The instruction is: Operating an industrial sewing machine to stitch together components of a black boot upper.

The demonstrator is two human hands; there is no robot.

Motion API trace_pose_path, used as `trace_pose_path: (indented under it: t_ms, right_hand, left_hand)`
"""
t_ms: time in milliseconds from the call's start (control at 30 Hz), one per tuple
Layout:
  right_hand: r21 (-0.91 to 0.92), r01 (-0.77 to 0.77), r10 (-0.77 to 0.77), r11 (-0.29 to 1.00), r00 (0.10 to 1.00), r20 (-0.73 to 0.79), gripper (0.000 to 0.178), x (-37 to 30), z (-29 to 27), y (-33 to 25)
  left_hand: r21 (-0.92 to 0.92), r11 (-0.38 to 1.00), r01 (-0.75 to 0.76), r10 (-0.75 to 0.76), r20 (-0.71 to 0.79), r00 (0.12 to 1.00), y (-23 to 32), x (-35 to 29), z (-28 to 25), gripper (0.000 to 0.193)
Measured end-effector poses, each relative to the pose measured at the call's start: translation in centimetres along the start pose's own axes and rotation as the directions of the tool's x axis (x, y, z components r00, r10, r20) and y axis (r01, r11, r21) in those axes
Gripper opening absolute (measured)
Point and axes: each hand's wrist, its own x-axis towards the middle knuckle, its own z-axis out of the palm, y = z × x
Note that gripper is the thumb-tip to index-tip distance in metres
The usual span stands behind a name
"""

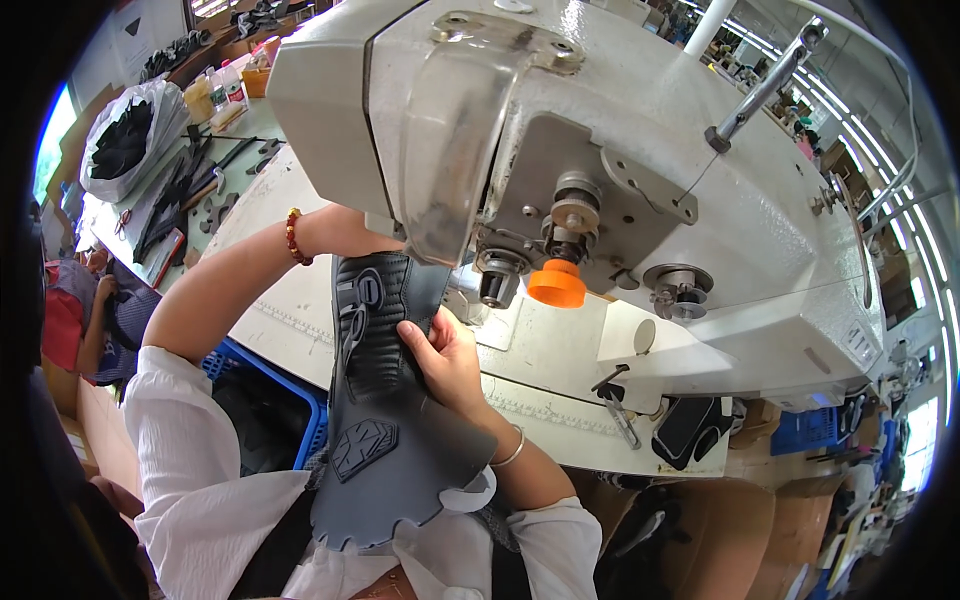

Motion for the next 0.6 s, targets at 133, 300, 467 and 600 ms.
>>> trace_pose_path:
  t_ms: [133,300,467,600]
  right_hand:
    - [0.02,-0.002,0.002,1.0,1.0,-0.012,0.014,0.2,0.1,-0.3]
    - [0.043,-0.021,0.019,0.999,0.998,0.052,0.02,0.1,-0.4,-0.5]
    - [0.064,-0.044,0.039,0.997,0.997,0.071,0.019,-0.1,-0.4,-0.9]
    - [0.106,-0.056,0.045,0.993,0.994,0.104,0.019,0.0,-0.5,-1.3]
  left_hand:
    - [-0.031,0.999,-0.011,0.01,-0.011,1.0,0.0,-0.1,-0.1,0.039]
    - [0.013,0.999,-0.03,0.031,-0.055,0.998,0.0,-0.1,0.2,0.039]
    - [-0.018,1.0,-0.022,0.02,-0.076,0.997,-0.3,-0.2,0.8,0.039]
    - [-0.019,0.999,0.03,-0.031,-0.044,0.999,0.4,-0.2,0.3,0.039]
